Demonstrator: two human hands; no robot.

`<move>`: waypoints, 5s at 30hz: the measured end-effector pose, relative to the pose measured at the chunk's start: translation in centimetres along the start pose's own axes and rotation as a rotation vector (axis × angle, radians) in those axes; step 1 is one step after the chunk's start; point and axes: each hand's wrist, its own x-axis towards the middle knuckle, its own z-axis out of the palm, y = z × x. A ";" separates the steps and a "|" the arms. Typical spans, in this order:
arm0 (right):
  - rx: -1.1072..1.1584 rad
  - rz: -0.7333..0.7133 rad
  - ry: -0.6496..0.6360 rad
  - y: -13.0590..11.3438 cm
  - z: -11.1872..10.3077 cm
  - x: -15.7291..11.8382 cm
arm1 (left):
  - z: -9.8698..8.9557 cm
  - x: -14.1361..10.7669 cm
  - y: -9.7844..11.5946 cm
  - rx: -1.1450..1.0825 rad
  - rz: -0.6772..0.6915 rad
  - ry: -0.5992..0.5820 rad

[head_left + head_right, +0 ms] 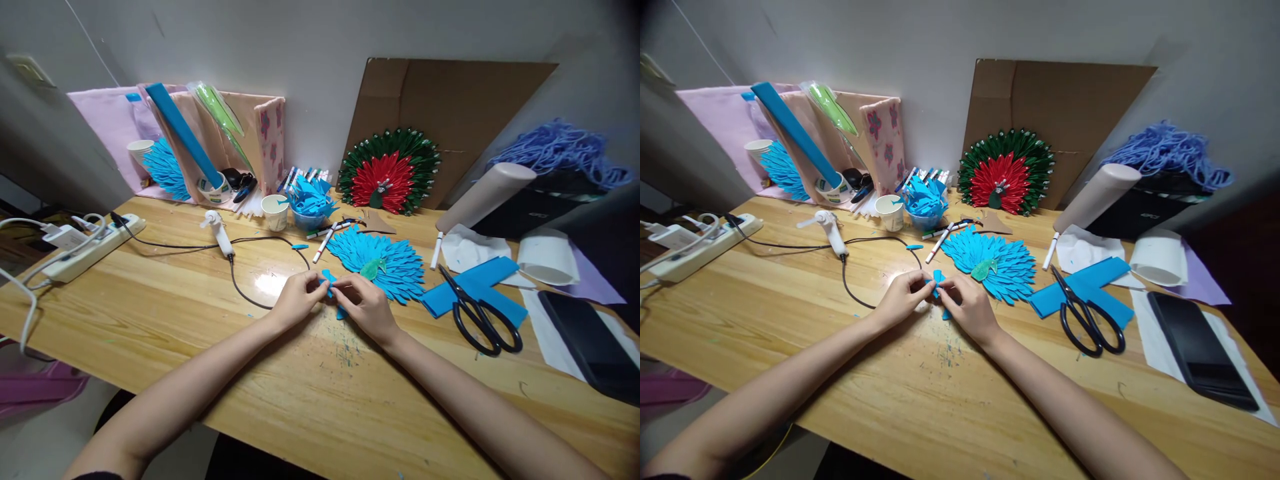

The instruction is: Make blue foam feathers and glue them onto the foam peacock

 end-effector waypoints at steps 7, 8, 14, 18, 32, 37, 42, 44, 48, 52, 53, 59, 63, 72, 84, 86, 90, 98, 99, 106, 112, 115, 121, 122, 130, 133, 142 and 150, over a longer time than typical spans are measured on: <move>0.025 0.068 0.003 0.2 0.1 0.0 | -0.1 0.0 0.1 0.069 0.037 -0.003; 0.025 0.073 0.003 0.3 0.1 0.0 | -0.1 0.0 0.1 0.091 0.047 0.005; 0.023 0.075 0.010 0.3 0.0 0.1 | -0.1 -0.1 0.0 0.169 0.088 0.060; 0.024 0.085 0.014 0.4 0.1 0.1 | -0.2 -0.1 -0.1 0.168 0.075 0.119; 0.055 0.046 0.025 0.1 0.0 0.0 | 0.2 0.2 -0.2 -0.173 -0.022 0.058; -0.001 0.022 0.018 0.3 0.1 0.0 | 0.4 0.3 -0.4 -0.267 -0.056 0.056; -0.038 -0.005 0.019 0.3 0.1 -0.1 | 0.4 0.3 -0.5 -0.291 -0.056 0.040; -0.034 -0.006 0.018 0.3 0.1 -0.1 | 0.3 0.2 -0.5 -0.280 -0.047 0.029; -0.018 0.009 0.016 0.1 0.0 0.0 | 0.3 0.2 -0.4 -0.222 -0.025 0.038; -0.024 0.007 -0.003 -0.1 -0.1 0.1 | 0.1 0.3 -0.2 -0.073 0.028 0.084; -0.025 0.003 -0.012 -0.2 -0.2 0.1 | 0.1 0.3 -0.1 -0.041 0.039 0.086; 0.028 0.028 -0.015 -0.6 -0.2 0.0 | 0.0 0.1 0.4 -0.050 0.027 0.069; 0.133 0.081 0.039 -0.6 -0.2 -0.1 | 0.2 0.0 0.3 -0.240 -0.051 0.057; 0.184 0.078 0.114 -0.5 -0.3 -0.1 | 0.1 -0.2 0.8 -0.182 -0.061 0.024; 0.115 -0.024 0.134 0.0 -0.2 -0.1 | 0.3 -0.2 0.9 -0.169 -0.015 -0.011; 0.062 -0.077 0.142 0.0 -0.3 -0.1 | 0.3 -0.2 0.9 -0.200 -0.029 -0.019; -0.049 -0.211 0.160 0.0 -0.4 -0.1 | 0.2 -0.3 1.1 -0.282 -0.061 -0.055; -0.167 -0.303 0.092 0.1 -0.4 -0.2 | 0.1 -0.1 0.9 -0.321 -0.094 -0.044; -0.176 -0.313 0.086 0.1 -0.3 -0.2 | 0.1 0.0 0.8 -0.318 -0.098 -0.040; -0.244 -0.368 0.024 0.1 -0.3 -0.1 | 0.1 0.3 0.3 -0.273 -0.141 -0.011; -0.269 -0.364 0.032 0.1 -0.2 -0.1 | 0.0 0.1 0.6 -0.257 -0.148 -0.019; -0.253 -0.365 0.028 0.0 -0.2 -0.1 | 0.0 0.0 0.8 -0.256 -0.153 -0.019; -0.091 -0.240 0.045 0.1 -0.2 0.0 | -0.2 0.3 0.8 -0.222 -0.151 0.014; -0.064 -0.210 0.046 0.2 -0.2 0.0 | -0.2 0.3 0.8 -0.221 -0.146 0.010; 0.082 -0.046 0.034 0.7 -0.1 -0.1 | -0.3 0.0 1.2 -0.141 -0.068 -0.014; 0.101 -0.024 0.058 0.6 -0.1 -0.1 | -0.4 0.0 1.2 0.004 0.033 -0.009; 0.029 -0.027 0.091 0.4 -0.1 -0.1 | -1.2 -0.1 1.5 0.255 0.197 0.045; 0.000 -0.035 0.058 0.4 -0.1 0.0 | -1.6 0.2 1.0 0.391 0.278 -0.020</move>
